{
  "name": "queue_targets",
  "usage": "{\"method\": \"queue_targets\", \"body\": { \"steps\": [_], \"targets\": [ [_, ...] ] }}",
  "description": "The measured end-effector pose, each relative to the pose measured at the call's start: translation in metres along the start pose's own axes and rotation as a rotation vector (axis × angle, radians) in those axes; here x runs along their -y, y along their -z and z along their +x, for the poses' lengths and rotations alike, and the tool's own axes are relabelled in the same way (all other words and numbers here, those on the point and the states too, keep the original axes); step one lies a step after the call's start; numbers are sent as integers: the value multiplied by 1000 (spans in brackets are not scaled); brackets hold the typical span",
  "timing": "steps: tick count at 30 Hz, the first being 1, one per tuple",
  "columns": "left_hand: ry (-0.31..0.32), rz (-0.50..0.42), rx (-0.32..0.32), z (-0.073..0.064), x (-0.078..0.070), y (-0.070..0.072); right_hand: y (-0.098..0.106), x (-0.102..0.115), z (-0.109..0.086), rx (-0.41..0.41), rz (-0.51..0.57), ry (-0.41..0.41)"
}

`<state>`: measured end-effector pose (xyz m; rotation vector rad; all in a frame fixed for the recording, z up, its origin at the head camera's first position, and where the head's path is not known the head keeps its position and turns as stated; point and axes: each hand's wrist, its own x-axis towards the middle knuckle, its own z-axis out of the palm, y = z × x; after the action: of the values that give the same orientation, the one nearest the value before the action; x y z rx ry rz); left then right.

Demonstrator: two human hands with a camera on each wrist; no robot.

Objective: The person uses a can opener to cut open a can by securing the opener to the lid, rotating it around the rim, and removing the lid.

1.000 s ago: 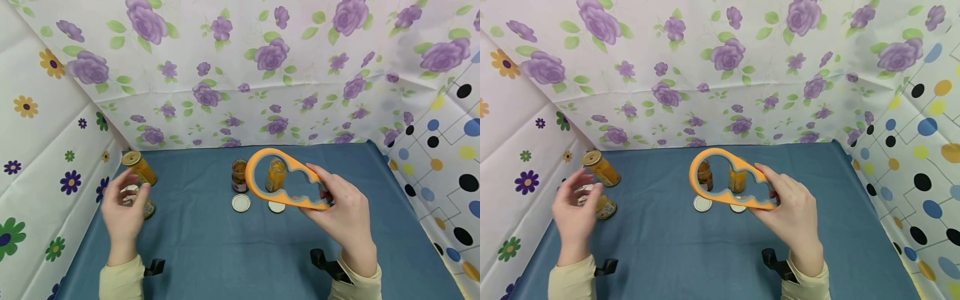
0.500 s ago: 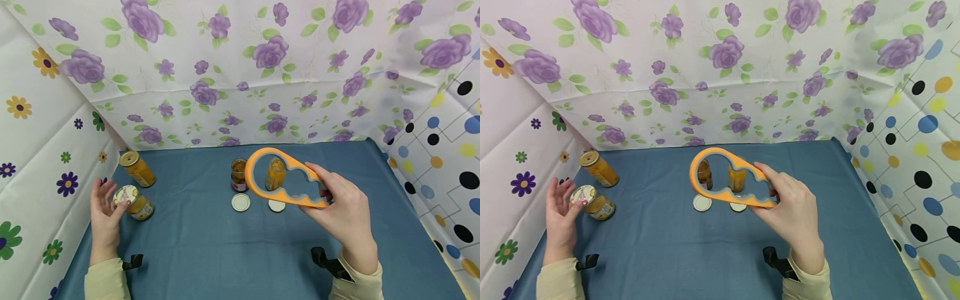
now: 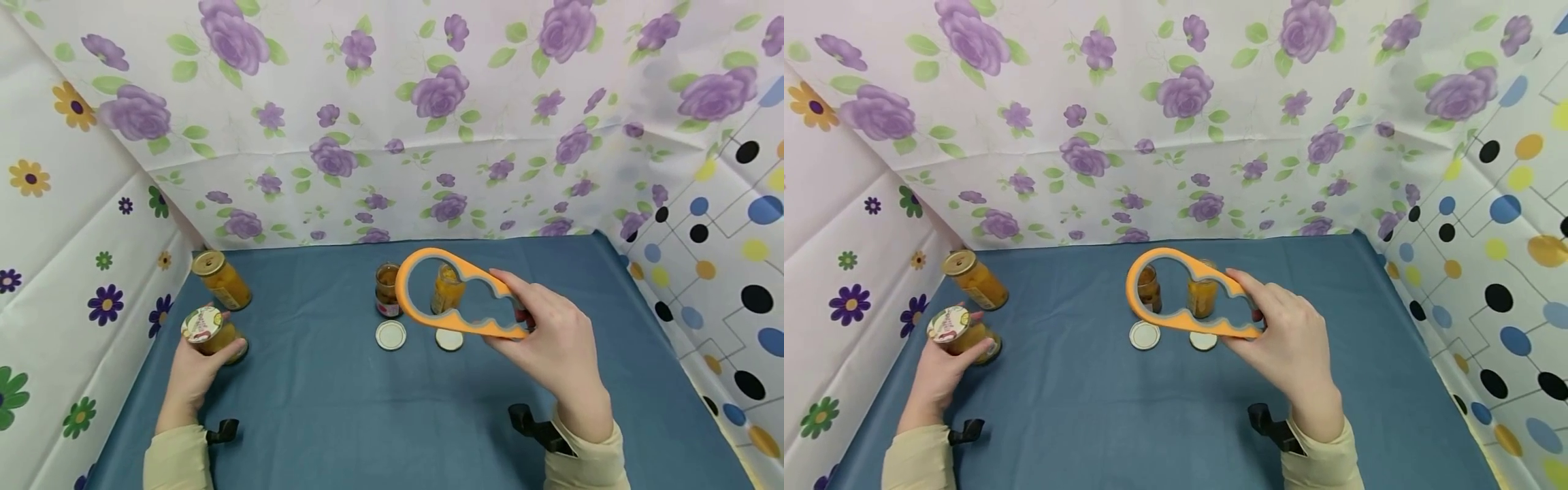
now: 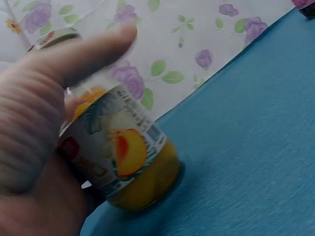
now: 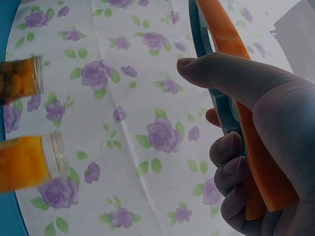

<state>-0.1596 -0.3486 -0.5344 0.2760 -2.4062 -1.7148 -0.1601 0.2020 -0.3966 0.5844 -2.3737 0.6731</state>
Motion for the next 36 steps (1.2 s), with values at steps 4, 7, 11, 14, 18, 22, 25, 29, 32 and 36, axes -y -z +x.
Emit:
{"method": "queue_targets", "body": {
  "steps": [4,7,11,14,18,22,25,29,32,36],
  "targets": [
    [76,79,-49,1,1,-5,2,-6,1,7,-13,1],
    [83,85,-77,0,2,-9,3,-11,1,16,-18,3],
    [57,82,-91,-2,4,-12,3,-16,0,23,-30,-2],
    [57,69,-91,-2,5,-13,3,-19,-1,22,-42,-11],
    [87,34,-95,-1,5,-12,4,-23,-1,13,-42,-17],
    [89,2,-85,-1,8,-11,5,-26,-1,5,-35,-20],
    [87,-5,-86,-1,11,-12,4,-27,-2,10,-27,-21],
    [86,14,-105,1,15,-13,3,-29,-2,21,-17,-21],
    [82,25,-116,2,15,-14,1,-30,-2,28,-14,-19],
    [85,27,-131,2,14,-16,-1,-31,-2,43,-10,-14]
  ]
}}
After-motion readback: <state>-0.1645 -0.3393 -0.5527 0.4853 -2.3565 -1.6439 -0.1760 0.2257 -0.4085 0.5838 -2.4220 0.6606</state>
